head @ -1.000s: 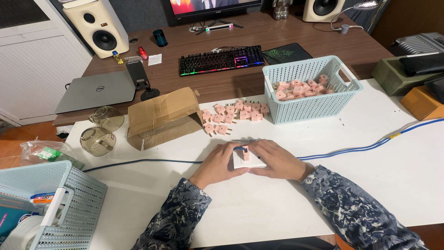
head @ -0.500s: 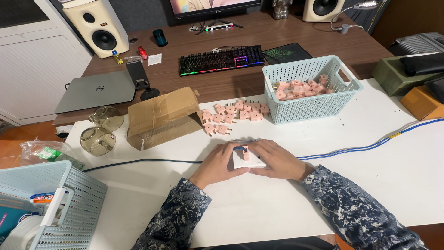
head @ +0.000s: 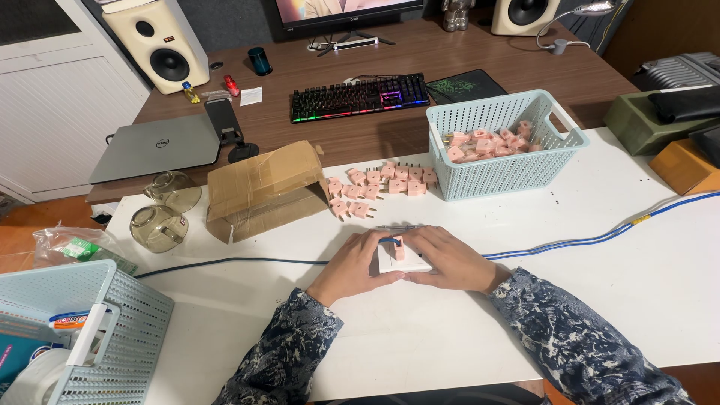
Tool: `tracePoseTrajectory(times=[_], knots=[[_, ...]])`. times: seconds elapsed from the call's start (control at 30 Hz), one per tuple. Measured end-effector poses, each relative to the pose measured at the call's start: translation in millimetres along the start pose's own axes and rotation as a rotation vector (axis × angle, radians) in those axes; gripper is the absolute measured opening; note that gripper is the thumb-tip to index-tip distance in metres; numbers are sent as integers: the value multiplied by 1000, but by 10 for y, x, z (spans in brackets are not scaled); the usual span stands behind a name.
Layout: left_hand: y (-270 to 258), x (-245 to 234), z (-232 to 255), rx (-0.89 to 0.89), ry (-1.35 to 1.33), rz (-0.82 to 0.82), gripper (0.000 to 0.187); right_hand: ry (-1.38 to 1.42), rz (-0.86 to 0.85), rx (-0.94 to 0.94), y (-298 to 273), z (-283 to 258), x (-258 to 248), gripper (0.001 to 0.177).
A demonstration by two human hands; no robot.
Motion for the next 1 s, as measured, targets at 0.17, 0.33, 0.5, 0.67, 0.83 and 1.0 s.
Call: tracePoseTrajectory(times=[0.17, 0.33, 0.5, 0.67, 0.83, 1.0], knots=[[1, -39, 40, -10, 1, -7, 86, -11, -24, 12, -1, -11, -9, 77], [14, -13, 20, -16, 0, -11, 87, -19, -26, 10, 1, 5, 6, 77], [10, -9, 19, -9, 2, -4, 87, -24, -38, 19, -4, -7, -2, 77], [9, -24, 33, -18, 4, -10, 86, -18, -12, 0, -6, 2, 5, 77], [13, -19, 27, -25, 1, -17, 87, -9, -2, -3, -10, -12, -10, 76], [5, -3, 1, -29, -2, -22, 88, 2, -1, 3, -9, -8, -5, 76]])
Point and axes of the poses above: each hand's wrist, its own y-axis towards the middle knuckle, its own x-axis out of the palm, z = x × y, the point moved 7 cm from there along y, towards the middle knuckle, and after that the axes turned 3 degrees about x, right-handed, at the moved point
